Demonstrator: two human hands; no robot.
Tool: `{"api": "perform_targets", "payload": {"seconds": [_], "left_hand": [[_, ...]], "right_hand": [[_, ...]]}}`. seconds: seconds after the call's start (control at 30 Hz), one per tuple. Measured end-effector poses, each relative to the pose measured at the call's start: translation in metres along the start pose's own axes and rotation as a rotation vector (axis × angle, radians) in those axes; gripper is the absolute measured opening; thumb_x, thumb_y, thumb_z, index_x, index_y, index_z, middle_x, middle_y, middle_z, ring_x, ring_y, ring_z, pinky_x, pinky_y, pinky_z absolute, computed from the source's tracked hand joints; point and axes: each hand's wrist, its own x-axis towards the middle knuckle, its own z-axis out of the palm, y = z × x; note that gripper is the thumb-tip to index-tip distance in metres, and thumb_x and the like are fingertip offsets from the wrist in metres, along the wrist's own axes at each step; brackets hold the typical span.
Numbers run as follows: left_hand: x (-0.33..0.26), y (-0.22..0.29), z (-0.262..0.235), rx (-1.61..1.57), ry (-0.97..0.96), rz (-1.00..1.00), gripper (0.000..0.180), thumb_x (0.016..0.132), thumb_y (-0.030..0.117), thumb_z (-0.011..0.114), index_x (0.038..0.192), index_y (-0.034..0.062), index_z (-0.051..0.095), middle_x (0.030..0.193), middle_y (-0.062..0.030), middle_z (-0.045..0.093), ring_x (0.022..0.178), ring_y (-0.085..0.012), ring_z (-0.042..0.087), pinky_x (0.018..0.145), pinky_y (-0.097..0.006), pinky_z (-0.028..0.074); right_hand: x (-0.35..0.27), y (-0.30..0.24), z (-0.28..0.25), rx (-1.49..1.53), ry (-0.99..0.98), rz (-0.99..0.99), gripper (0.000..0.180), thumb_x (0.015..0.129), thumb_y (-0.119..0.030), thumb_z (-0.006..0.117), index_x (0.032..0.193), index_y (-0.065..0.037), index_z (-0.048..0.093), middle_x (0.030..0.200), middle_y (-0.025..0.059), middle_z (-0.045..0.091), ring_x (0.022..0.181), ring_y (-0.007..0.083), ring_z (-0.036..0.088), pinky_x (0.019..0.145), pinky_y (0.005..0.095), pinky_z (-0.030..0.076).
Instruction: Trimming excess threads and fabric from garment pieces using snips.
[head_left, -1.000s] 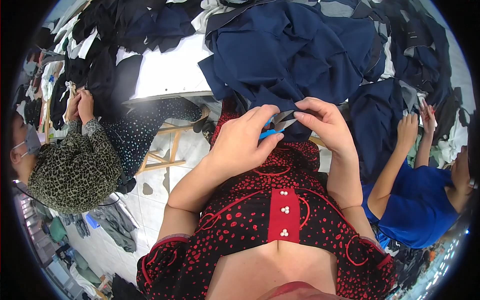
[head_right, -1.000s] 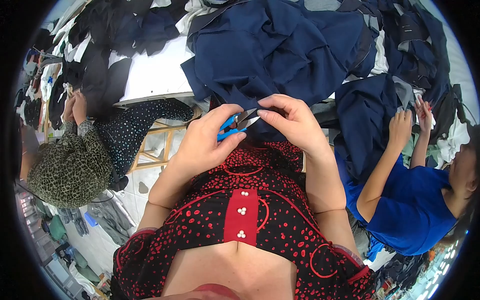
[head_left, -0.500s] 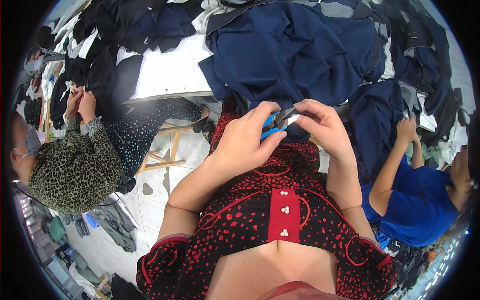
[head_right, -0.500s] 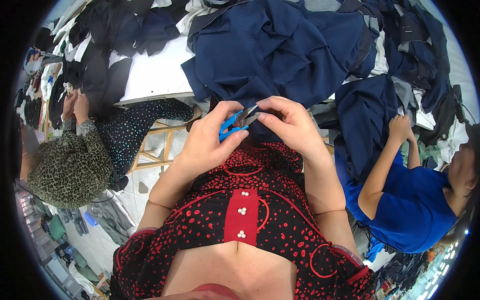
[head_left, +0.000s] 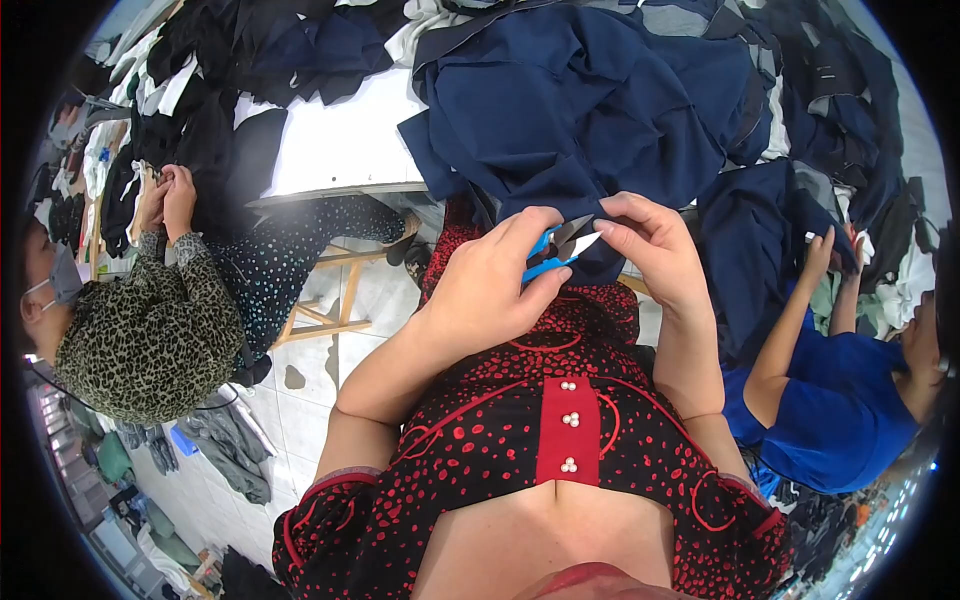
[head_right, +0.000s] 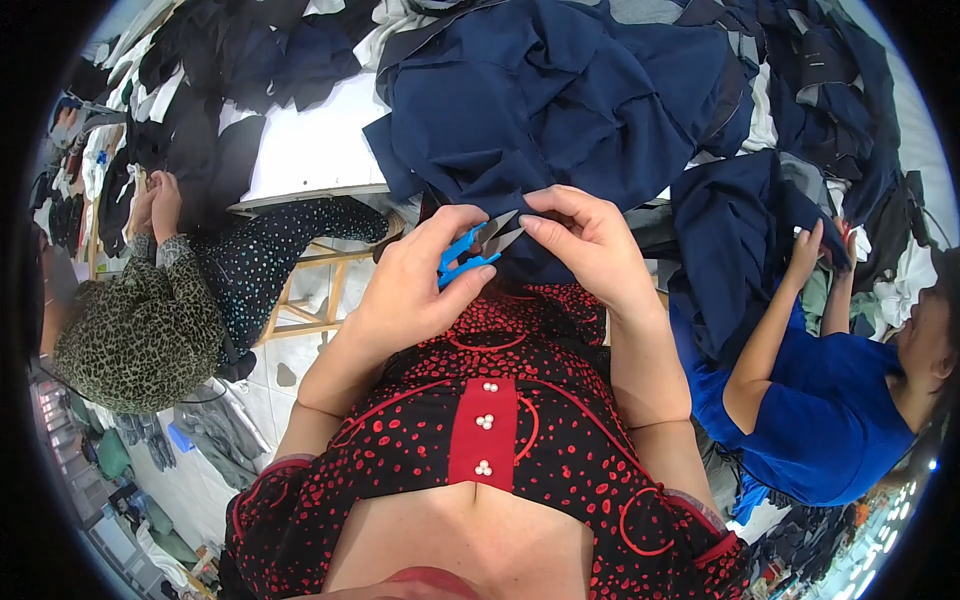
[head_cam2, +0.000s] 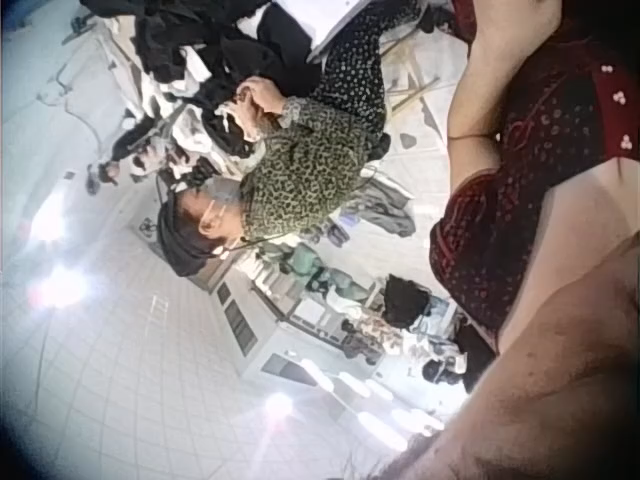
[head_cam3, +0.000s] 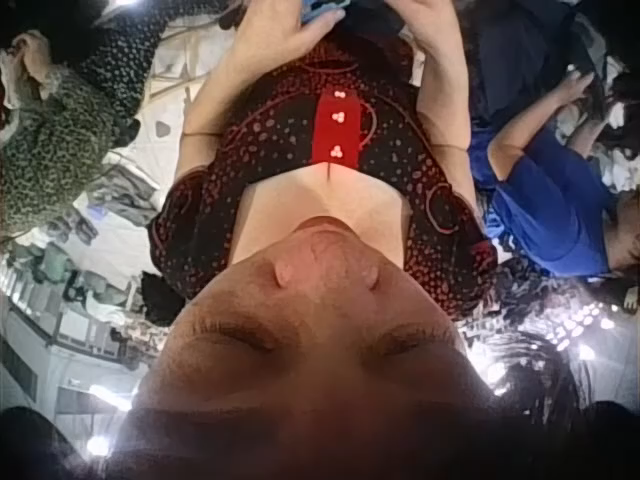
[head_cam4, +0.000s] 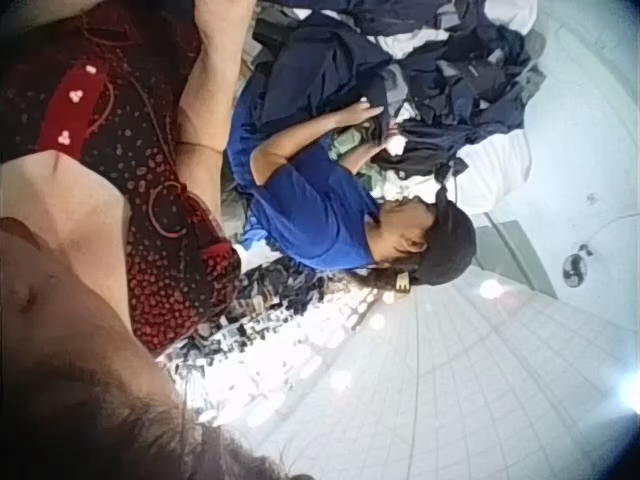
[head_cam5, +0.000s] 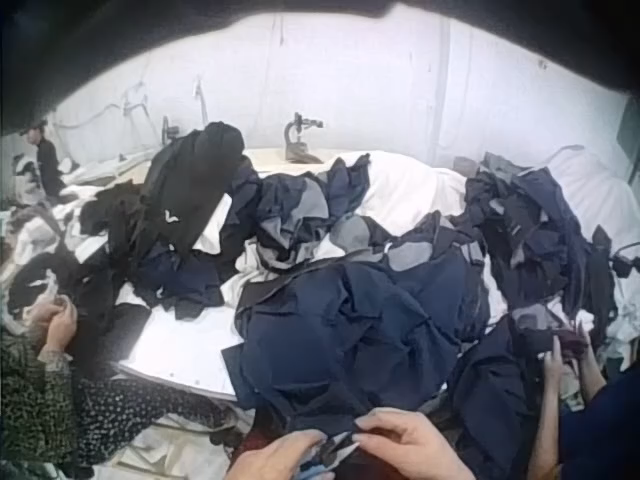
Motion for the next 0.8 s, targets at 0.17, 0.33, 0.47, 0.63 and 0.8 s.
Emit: {"api": "perform_targets", "payload": {"seconds": [0.17,0.33,0.47,0.63,0.8], "left_hand": [[-0.0018,0.0019,0.0016,0.003,-0.013,-0.019,0.033,0.074,0.013,0.062,0.102,0.0051,0.045,0.085,-0.0137,0.056,0.074,-0.033,0.059,0.06,-0.038,0.047],[-0.0025,0.0014,0.0044,0.006,-0.002,-0.007,0.034,0.074,0.013,0.062,0.102,0.0051,0.045,0.084,-0.0139,0.056,0.073,-0.0332,0.059,0.06,-0.038,0.047],[-0.0013,-0.0006,0.0055,-0.023,0.004,0.002,0.035,0.075,0.013,0.062,0.104,0.0048,0.044,0.084,-0.0147,0.056,0.074,-0.0334,0.059,0.06,-0.038,0.047],[-0.0002,-0.0057,0.0067,-0.032,0.013,0.008,0.036,0.075,0.014,0.062,0.105,0.0049,0.044,0.084,-0.0153,0.057,0.074,-0.0336,0.059,0.061,-0.038,0.047],[0.0011,-0.0054,0.0075,-0.026,0.038,0.032,0.036,0.076,0.014,0.063,0.105,0.0049,0.045,0.084,-0.0153,0.057,0.074,-0.0334,0.059,0.061,-0.038,0.047]], "right_hand": [[-0.0017,0.0008,0.0002,-0.089,-0.004,-0.056,0.018,0.081,0.0,0.058,0.098,0.006,0.057,0.086,0.0022,0.052,0.078,0.0068,0.048,0.069,0.0196,0.039],[-0.0045,0.0008,0.0013,-0.142,-0.002,-0.095,0.018,0.08,0.0,0.058,0.097,0.006,0.057,0.085,0.0029,0.051,0.077,0.0073,0.048,0.068,0.0198,0.039],[-0.0034,0.0012,0.0024,-0.082,-0.004,-0.086,0.018,0.081,0.0,0.057,0.098,0.005,0.058,0.086,0.0026,0.052,0.079,0.0077,0.049,0.07,0.02,0.039],[-0.0004,0.0013,0.0017,-0.037,-0.029,-0.054,0.017,0.081,0.001,0.056,0.098,0.005,0.058,0.087,0.0023,0.053,0.081,0.0081,0.05,0.073,0.0208,0.04],[-0.0014,-0.0005,0.0029,-0.034,-0.015,-0.08,0.017,0.081,0.0,0.056,0.098,0.005,0.058,0.088,0.0032,0.053,0.082,0.0085,0.05,0.073,0.0206,0.04]]}}
